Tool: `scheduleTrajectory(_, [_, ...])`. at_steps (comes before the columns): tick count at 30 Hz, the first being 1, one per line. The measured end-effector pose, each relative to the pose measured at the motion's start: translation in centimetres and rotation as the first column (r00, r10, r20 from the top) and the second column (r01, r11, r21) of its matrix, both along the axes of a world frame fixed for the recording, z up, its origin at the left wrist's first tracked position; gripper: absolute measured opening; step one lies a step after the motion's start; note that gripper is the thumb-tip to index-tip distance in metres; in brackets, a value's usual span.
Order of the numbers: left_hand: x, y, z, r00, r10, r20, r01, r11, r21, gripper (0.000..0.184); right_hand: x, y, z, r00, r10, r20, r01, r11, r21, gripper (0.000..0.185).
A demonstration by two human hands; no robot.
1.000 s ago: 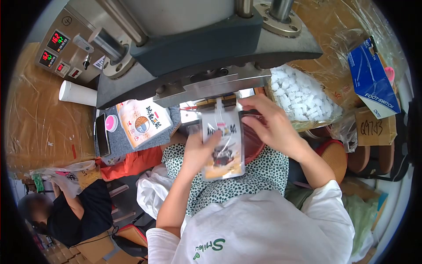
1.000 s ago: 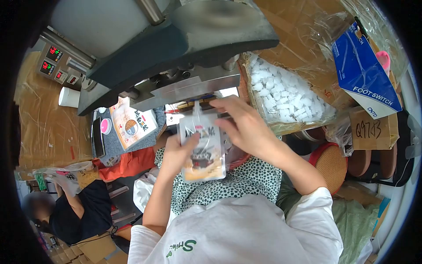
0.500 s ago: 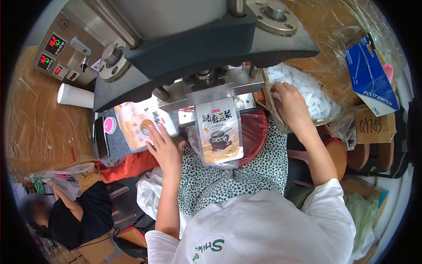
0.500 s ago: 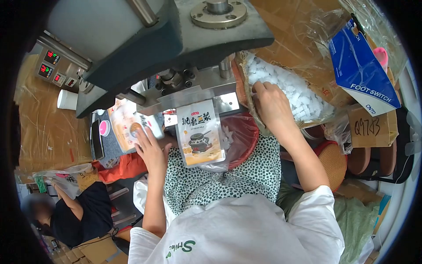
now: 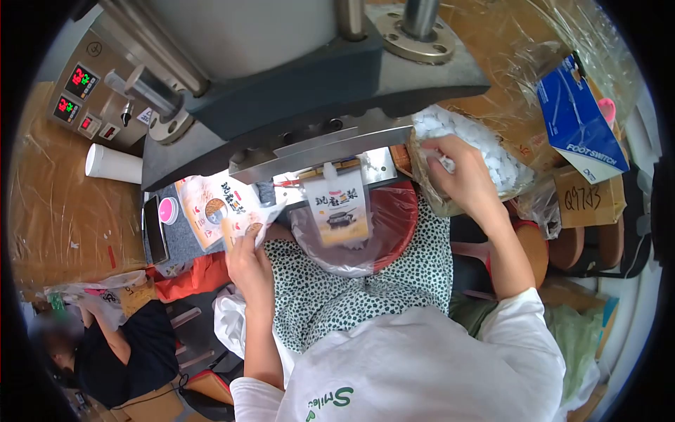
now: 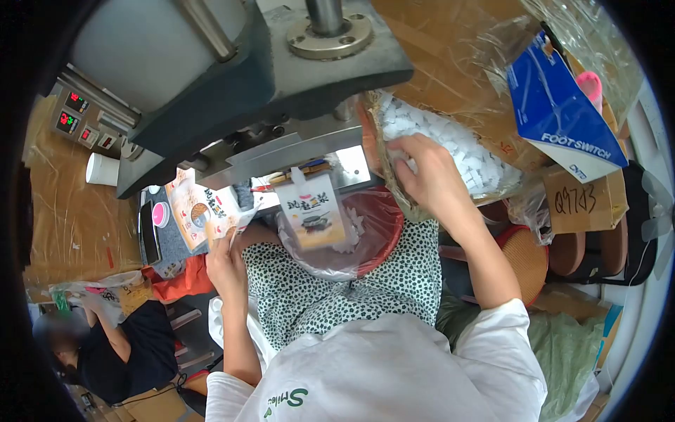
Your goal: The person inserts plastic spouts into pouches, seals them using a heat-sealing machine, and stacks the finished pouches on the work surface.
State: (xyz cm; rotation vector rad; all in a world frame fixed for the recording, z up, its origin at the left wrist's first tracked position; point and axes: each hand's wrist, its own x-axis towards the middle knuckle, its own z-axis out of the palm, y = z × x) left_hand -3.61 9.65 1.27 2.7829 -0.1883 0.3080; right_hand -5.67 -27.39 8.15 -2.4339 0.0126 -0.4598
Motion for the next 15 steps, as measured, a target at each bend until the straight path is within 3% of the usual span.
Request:
scheduleTrajectory(3, [-2.0, -3.1, 2.6, 0.976, -0.117, 0.181, 0.140, 0.983, -0.115, 0.038, -1.2, 3.1, 2.7, 0.969, 0.238, -0.063, -0.206, 0.924, 0.321, 0.019])
scheduleTrajectory(5, [-2.8, -4.7, 3.4, 0.970, -0.142, 0.198, 0.170, 0.976, -0.133, 0.040, -1.2, 5.9, 2.5, 0.919, 0.395, -0.004, -0.377, 0.880, 0.289, 0.019])
scheduleTrajectory(6, [-3.0, -5.0, 4.0, 0.967, -0.173, 0.189, 0.201, 0.969, -0.141, 0.039, -0.6, 6.9, 1.5, 0.874, 0.450, 0.182, -0.477, 0.867, 0.145, 0.021])
scheduleTrajectory(9, [-2.9, -5.5, 4.4, 0.929, -0.302, 0.212, 0.341, 0.922, -0.181, 0.036, -0.4, 8.2, 1.7, 0.820, 0.534, 0.204, -0.532, 0.844, -0.070, 0.016])
scheduleTrajectory(10, [-2.9, -5.6, 4.4, 0.908, -0.352, 0.227, 0.397, 0.897, -0.196, 0.035, -0.4, 8.4, 1.5, 0.812, 0.549, 0.200, -0.553, 0.832, -0.040, 0.018])
scheduleTrajectory(13, [-3.1, -5.8, 2.9, 0.896, -0.444, -0.025, 0.404, 0.836, -0.371, 0.032, -0.3, 7.9, 0.4, 0.817, 0.564, 0.125, -0.576, 0.808, 0.122, 0.019])
scheduleTrajectory(14, [-2.7, -6.3, 2.5, 0.882, -0.471, -0.023, 0.417, 0.802, -0.428, 0.016, -0.2, 7.8, 0.0, 0.867, 0.483, 0.125, -0.498, 0.851, 0.168, 0.021])
scheduleTrajectory(15, [-2.3, -6.9, 2.0, 0.884, -0.449, -0.133, 0.314, 0.779, -0.543, 0.014, -0.1, 7.7, -0.4, 0.909, 0.400, 0.121, -0.417, 0.884, 0.212, 0.022])
